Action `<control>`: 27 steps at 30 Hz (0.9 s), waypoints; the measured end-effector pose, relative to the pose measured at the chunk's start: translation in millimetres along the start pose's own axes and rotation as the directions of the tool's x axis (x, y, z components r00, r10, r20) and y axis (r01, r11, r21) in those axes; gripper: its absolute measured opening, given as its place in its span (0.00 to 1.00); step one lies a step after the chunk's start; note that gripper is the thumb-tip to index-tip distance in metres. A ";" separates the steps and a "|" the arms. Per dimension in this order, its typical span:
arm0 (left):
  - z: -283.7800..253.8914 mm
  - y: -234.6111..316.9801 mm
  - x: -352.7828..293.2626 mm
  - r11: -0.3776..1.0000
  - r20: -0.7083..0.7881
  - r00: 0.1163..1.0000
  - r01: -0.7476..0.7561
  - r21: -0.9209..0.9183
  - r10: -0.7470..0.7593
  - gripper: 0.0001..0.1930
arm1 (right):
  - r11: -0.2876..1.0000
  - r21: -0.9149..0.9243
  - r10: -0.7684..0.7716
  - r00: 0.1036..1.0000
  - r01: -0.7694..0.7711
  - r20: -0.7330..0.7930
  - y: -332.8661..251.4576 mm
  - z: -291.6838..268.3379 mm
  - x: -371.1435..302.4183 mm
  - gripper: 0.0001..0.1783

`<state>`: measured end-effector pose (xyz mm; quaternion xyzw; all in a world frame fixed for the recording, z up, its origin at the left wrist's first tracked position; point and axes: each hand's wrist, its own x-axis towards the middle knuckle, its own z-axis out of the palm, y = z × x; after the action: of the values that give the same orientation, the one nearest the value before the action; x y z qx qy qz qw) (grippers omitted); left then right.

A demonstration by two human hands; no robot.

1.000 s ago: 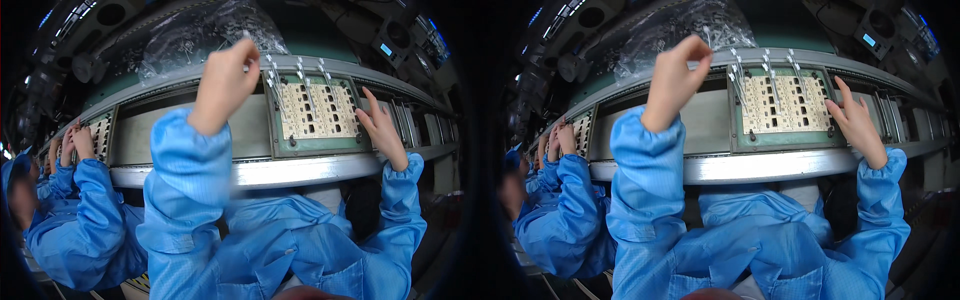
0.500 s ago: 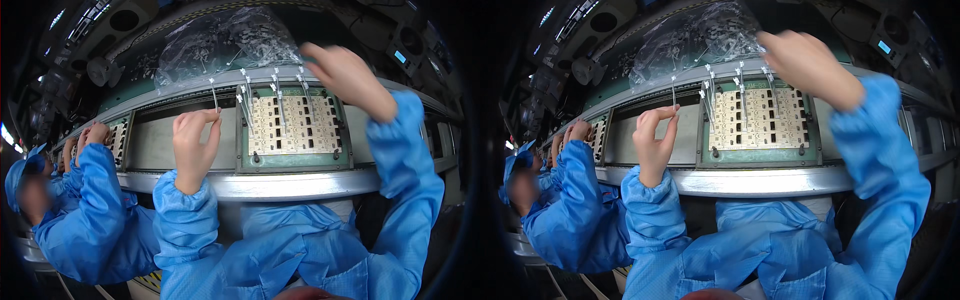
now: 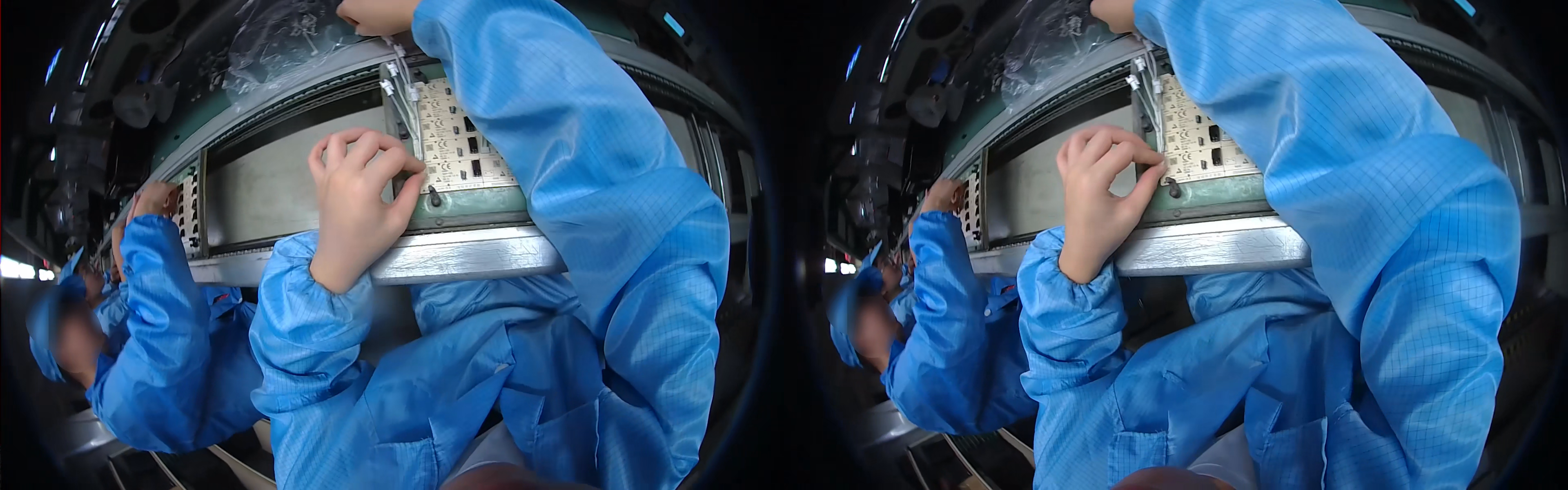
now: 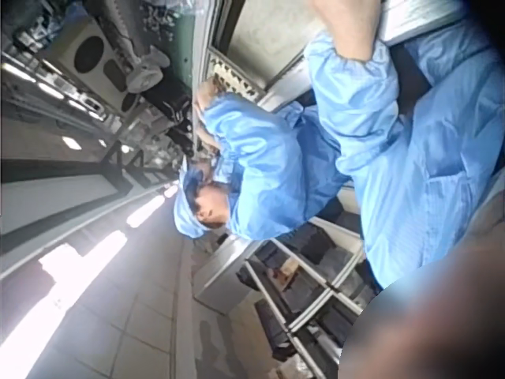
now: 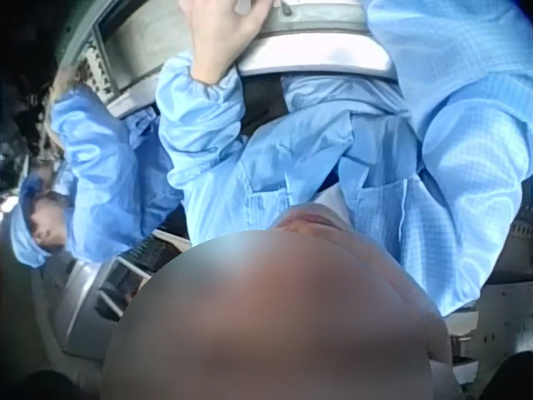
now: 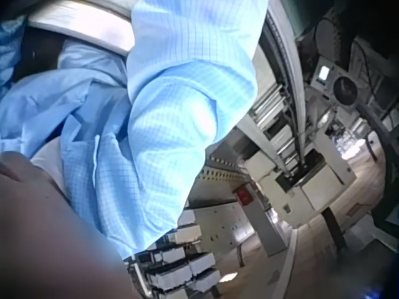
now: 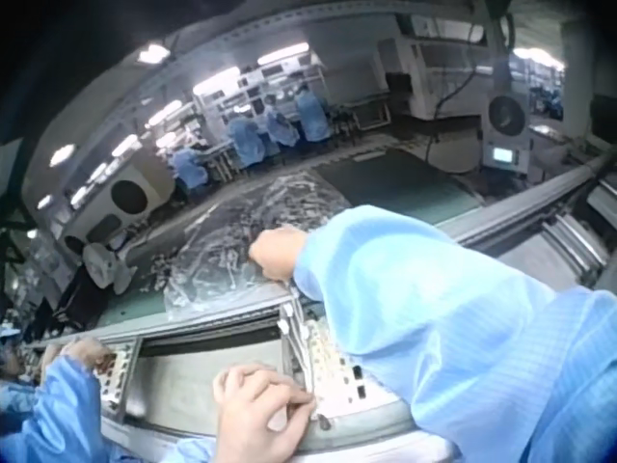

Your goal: Assembling electronic components on a production line.

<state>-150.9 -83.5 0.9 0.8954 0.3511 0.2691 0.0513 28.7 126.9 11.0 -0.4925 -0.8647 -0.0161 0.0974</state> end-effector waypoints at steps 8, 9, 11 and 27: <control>-5.6 -5.8 -3.5 0.999 0.064 0.997 0.045 0.024 -0.046 0.05 | 0.989 -0.125 0.089 0.990 -0.074 0.113 -29.9 -14.5 -0.8 0.07; -4.3 -7.1 -6.8 0.999 0.073 0.996 0.041 0.025 -0.043 0.05 | 0.990 -0.118 0.095 0.989 -0.082 0.113 -31.4 -11.4 4.2 0.07; -6.7 -9.6 -12.1 0.995 0.066 0.995 0.070 0.072 -0.075 0.05 | 0.980 0.002 0.192 0.958 -0.197 0.215 -38.3 -10.4 17.3 0.07; -11.2 -9.6 -13.8 0.991 0.052 0.992 0.113 0.069 -0.117 0.05 | 0.471 0.852 0.238 0.897 0.228 -0.372 18.1 -99.0 -114.4 0.13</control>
<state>-170.9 -86.5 1.6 0.8821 0.4091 0.2286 0.0470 116.0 26.9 85.7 -0.3562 -0.6999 0.3202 0.5299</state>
